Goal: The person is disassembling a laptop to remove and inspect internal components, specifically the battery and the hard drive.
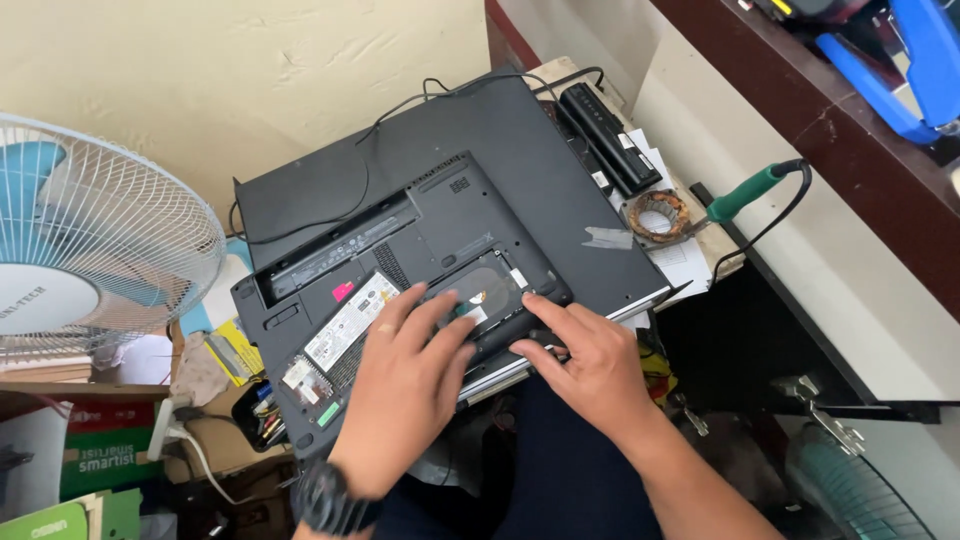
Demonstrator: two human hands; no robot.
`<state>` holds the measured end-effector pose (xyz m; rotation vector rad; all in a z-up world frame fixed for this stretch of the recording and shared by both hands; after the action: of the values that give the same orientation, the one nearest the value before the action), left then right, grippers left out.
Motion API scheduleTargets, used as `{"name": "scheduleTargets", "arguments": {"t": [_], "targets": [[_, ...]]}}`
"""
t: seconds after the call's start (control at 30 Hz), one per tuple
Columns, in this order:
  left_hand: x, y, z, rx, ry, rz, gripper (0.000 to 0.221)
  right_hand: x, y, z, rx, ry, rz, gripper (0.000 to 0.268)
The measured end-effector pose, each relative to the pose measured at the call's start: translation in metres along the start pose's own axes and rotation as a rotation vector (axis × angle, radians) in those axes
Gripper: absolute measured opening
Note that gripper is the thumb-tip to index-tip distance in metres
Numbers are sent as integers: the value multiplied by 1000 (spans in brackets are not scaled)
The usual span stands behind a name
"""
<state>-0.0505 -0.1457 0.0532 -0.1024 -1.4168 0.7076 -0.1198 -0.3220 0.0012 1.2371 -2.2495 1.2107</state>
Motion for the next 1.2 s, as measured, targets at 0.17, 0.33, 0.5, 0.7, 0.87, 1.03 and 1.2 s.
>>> {"name": "scheduleTargets", "arguments": {"t": [0.17,0.33,0.5,0.7,0.87,1.03,1.2], "targets": [[-32,-52,-5,-144,-60,-115,55,-8,14,16,-37,-35,52,52],[-56,-77,-22,-172,-69,-295,59,-12,22,35,-127,-63,83,60],[-53,-88,-31,-222,105,-298,40,-14,24,38,-105,-85,111,60],[-78,-97,-48,-151,120,-512,42,-14,24,38,-93,-127,72,58],[-88,-105,-43,-174,144,-591,35,-12,26,42,-101,-166,72,56],[-92,-108,-42,-99,178,-724,47,-12,25,43,-89,-197,54,54],[-87,-107,-51,-96,251,-644,30,-7,21,38,-43,-231,60,53]]}}
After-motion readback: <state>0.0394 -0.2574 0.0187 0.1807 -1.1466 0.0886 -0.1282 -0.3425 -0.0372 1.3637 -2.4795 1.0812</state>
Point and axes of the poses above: each hand's wrist, its own y-axis away from the middle knuckle, its own x-axis out of the back of the hand, z = x × y, the point moved 10 cm from there along -y, towards the middle knuckle, and after that the axes turned 8 degrees about -x, right-handed, at the moved point
